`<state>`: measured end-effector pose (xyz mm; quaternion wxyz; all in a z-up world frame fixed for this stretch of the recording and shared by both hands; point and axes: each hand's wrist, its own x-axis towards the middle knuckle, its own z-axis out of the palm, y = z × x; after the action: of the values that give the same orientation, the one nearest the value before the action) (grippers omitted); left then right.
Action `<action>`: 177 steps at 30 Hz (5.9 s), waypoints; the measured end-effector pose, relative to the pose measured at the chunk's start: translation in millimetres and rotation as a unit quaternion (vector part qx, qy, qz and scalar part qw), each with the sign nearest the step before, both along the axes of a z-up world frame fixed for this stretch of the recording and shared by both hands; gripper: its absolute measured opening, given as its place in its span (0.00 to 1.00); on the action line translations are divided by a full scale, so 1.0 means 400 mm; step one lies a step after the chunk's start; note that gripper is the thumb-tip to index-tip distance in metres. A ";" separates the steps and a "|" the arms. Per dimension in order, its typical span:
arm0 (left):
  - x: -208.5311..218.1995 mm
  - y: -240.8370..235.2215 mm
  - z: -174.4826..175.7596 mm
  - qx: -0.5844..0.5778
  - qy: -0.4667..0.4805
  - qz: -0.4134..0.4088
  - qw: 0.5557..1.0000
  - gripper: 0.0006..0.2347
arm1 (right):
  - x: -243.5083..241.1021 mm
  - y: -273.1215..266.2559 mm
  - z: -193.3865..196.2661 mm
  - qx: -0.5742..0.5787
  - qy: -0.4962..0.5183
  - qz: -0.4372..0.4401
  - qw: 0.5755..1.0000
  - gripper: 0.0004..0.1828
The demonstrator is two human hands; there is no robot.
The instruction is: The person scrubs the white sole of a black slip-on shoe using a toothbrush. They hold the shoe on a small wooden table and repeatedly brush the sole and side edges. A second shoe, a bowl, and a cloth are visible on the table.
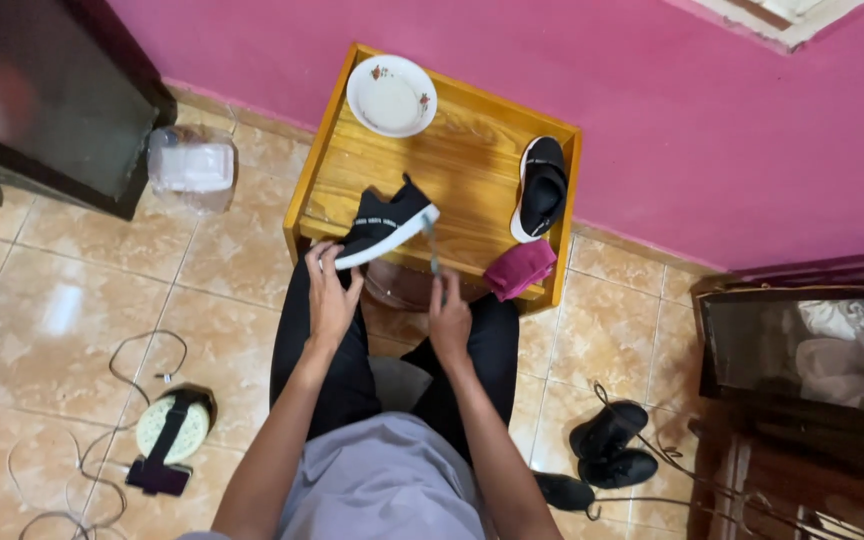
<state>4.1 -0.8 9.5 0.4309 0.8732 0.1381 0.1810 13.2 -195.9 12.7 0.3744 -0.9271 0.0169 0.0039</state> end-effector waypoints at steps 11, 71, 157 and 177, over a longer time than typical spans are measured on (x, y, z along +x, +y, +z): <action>-0.006 -0.022 0.014 -0.034 -0.034 0.013 0.999 0.17 | -0.092 0.040 0.035 -0.018 -0.039 0.062 0.997 0.11; -0.019 0.015 0.008 -0.003 -0.058 -0.051 0.997 0.16 | 0.022 -0.017 -0.046 0.035 -0.023 -0.041 0.998 0.13; -0.005 0.027 -0.005 -0.027 -0.032 -0.039 0.998 0.14 | 0.059 -0.046 -0.065 0.030 -0.035 -0.037 0.998 0.12; -0.001 0.025 -0.043 -0.010 -0.072 -0.047 0.996 0.15 | 0.006 -0.023 -0.023 -0.046 -0.053 0.004 0.997 0.09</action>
<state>3.6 9.2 -7.7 0.4563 0.8593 0.0672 0.2211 15.5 -204.9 3.6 0.3313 -0.9424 -0.0064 -0.0450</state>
